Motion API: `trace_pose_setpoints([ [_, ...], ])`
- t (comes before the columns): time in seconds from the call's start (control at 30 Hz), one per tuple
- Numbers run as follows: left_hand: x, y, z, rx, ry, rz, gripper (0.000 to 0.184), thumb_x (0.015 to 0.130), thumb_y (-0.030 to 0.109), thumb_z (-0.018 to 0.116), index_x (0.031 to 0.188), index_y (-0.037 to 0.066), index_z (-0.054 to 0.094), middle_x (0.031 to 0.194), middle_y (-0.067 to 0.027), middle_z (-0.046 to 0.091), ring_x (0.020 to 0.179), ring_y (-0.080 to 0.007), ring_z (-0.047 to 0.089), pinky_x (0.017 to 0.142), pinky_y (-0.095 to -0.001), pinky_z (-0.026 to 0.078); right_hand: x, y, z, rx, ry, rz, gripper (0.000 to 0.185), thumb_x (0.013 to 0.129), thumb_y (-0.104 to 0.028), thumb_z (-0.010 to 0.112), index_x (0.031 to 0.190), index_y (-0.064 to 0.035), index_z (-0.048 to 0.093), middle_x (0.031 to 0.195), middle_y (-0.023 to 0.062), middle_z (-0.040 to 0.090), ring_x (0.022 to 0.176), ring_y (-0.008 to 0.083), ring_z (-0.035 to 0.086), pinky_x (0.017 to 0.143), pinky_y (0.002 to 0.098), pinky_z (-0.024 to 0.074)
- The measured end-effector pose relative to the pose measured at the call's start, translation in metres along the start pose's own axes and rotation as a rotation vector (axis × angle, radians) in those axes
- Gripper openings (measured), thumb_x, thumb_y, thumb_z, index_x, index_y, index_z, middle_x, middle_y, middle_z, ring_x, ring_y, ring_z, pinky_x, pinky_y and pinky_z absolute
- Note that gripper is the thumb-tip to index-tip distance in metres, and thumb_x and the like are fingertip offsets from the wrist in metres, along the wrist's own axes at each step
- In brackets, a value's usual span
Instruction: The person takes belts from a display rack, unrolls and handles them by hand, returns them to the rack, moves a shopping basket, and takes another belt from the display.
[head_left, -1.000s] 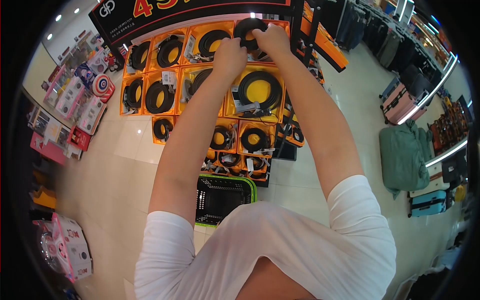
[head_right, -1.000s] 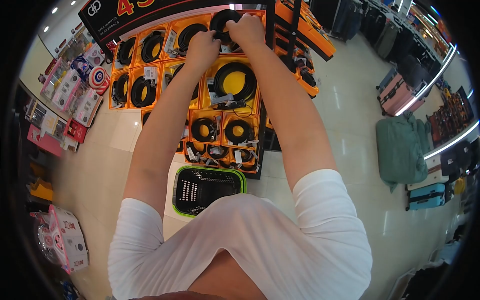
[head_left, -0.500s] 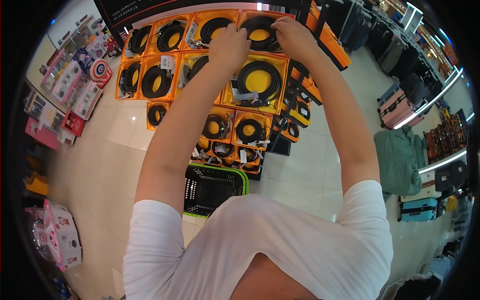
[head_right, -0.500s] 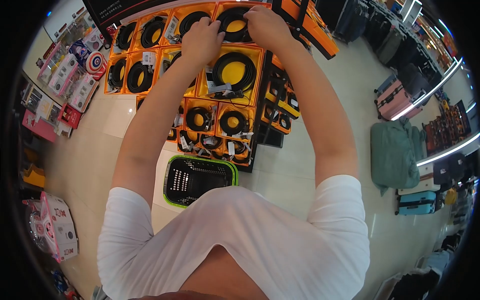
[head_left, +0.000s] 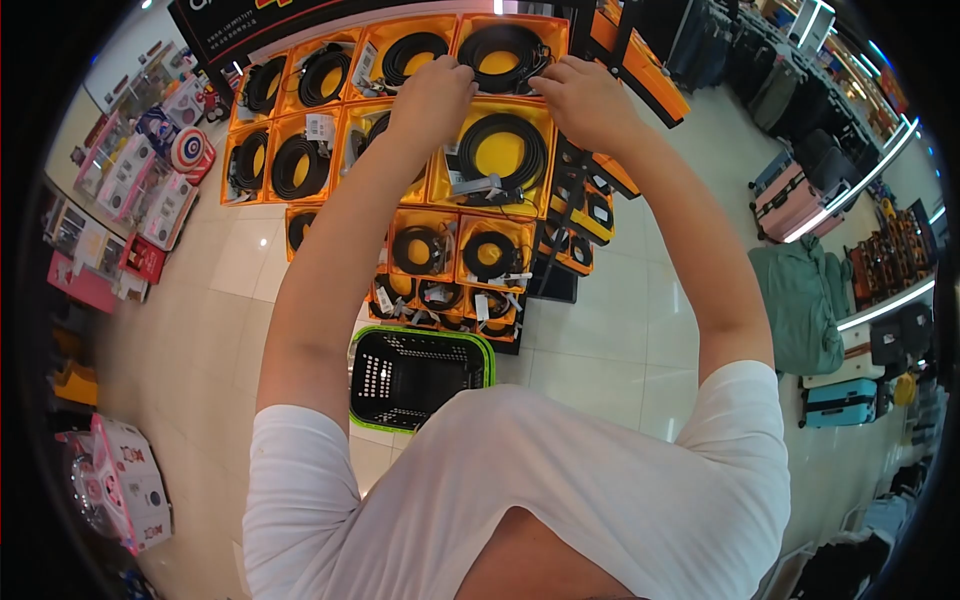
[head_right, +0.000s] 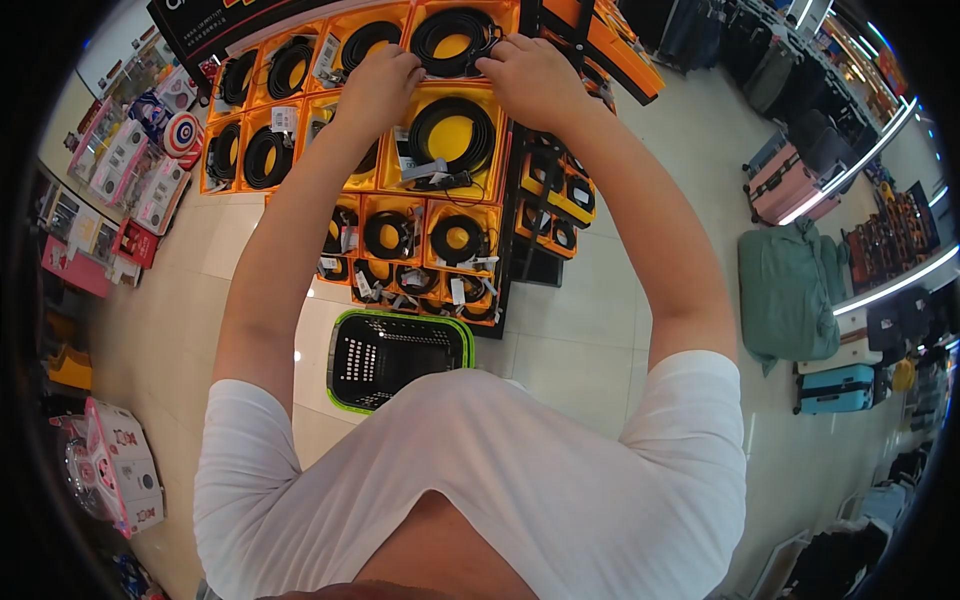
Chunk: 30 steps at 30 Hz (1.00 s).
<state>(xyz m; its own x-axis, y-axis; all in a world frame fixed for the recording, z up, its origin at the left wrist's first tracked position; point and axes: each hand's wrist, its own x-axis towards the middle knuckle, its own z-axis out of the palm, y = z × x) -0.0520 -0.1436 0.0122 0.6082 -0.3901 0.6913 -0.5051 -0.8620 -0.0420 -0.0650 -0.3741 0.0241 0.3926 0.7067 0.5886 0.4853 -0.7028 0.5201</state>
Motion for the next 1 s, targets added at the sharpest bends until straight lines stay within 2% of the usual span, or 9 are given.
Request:
trace_pose_setpoints([
  [0.07,0.002,-0.002,-0.004,-0.006,-0.006,-0.002,0.019,0.088,0.022,0.057,0.088,0.004,0.065,0.091,-0.0113,0.062,0.09,-0.0286,0.06,0.079,-0.0405,0.05,0.007,-0.004,-0.004,0.115,-0.056,0.177,0.033,0.089,-0.017,0.055,0.121,-0.0121,0.06,0.108,0.0048,0.062,0.1,0.0227,0.06,0.088,0.0374,0.0486],
  [0.17,0.004,-0.003,-0.005,-0.011,-0.04,0.017,0.023,0.088,0.025,0.059,0.095,0.004,0.066,0.092,-0.0105,0.061,0.089,-0.0302,0.061,0.078,-0.0405,0.05,0.012,-0.003,0.001,0.087,-0.057,0.172,0.032,0.089,-0.019,0.056,0.12,-0.0155,0.061,0.107,0.0043,0.062,0.099,0.0227,0.061,0.083,0.0369,0.0508],
  [0.33,0.02,0.004,-0.001,0.198,-0.052,0.078,0.03,0.085,0.031,0.064,0.106,0.009,0.063,0.094,-0.0094,0.062,0.092,-0.0269,0.062,0.078,-0.038,0.051,0.021,0.003,0.008,0.054,-0.124,0.143,0.029,0.088,-0.022,0.059,0.115,-0.0171,0.065,0.103,0.0047,0.063,0.09,0.0235,0.064,0.077,0.0366,0.0522],
  [0.4,0.028,0.012,-0.001,0.243,-0.084,0.066,0.031,0.084,0.032,0.065,0.106,0.01,0.063,0.094,-0.0092,0.063,0.092,-0.0261,0.063,0.077,-0.0379,0.052,0.023,0.005,0.012,0.059,-0.116,0.126,0.027,0.088,-0.022,0.059,0.113,-0.0169,0.066,0.102,0.0048,0.063,0.086,0.0236,0.064,0.075,0.0365,0.0522],
  [0.47,0.036,0.019,-0.005,0.32,-0.159,0.067,0.031,0.081,0.034,0.068,0.101,0.01,0.067,0.094,-0.0087,0.064,0.088,-0.0246,0.065,0.074,-0.0377,0.053,0.024,0.005,0.013,0.07,-0.057,0.12,0.024,0.083,-0.019,0.061,0.107,-0.0185,0.069,0.09,0.0043,0.063,0.075,0.0241,0.065,0.069,0.0351,0.0534],
  [0.6,0.049,0.014,0.003,0.39,-0.165,0.092,0.029,0.081,0.035,0.067,0.094,0.01,0.07,0.093,-0.009,0.065,0.085,-0.0242,0.066,0.072,-0.0374,0.053,0.026,0.006,0.012,0.06,-0.052,0.128,0.022,0.082,-0.02,0.063,0.102,-0.0183,0.069,0.088,0.0047,0.062,0.074,0.0234,0.064,0.069,0.0347,0.0519],
  [0.7,0.054,0.011,0.003,0.296,-0.118,0.028,0.031,0.081,0.038,0.066,0.09,0.009,0.071,0.091,-0.0091,0.065,0.085,-0.024,0.066,0.072,-0.0369,0.053,0.028,0.006,0.016,0.037,-0.024,0.106,0.017,0.081,-0.02,0.063,0.096,-0.016,0.069,0.086,0.0052,0.061,0.075,0.0227,0.063,0.07,0.0342,0.05],
  [0.77,0.053,0.008,0.007,0.271,-0.197,0.005,0.032,0.083,0.039,0.065,0.091,0.008,0.07,0.092,-0.0093,0.065,0.086,-0.0246,0.066,0.072,-0.0374,0.053,0.032,0.006,0.025,0.05,0.009,0.089,0.015,0.08,-0.017,0.062,0.092,-0.0126,0.068,0.086,0.0055,0.06,0.076,0.0222,0.063,0.072,0.0344,0.0489],
  [1.0,0.043,-0.002,0.016,0.13,-0.134,-0.034,0.033,0.086,0.039,0.061,0.097,0.009,0.069,0.094,-0.0114,0.064,0.089,-0.0273,0.064,0.076,-0.0404,0.051,0.034,-0.007,0.024,0.033,-0.064,0.16,0.024,0.077,-0.01,0.061,0.101,-0.0073,0.066,0.093,0.0069,0.06,0.082,0.0227,0.064,0.076,0.0347,0.0495],
])
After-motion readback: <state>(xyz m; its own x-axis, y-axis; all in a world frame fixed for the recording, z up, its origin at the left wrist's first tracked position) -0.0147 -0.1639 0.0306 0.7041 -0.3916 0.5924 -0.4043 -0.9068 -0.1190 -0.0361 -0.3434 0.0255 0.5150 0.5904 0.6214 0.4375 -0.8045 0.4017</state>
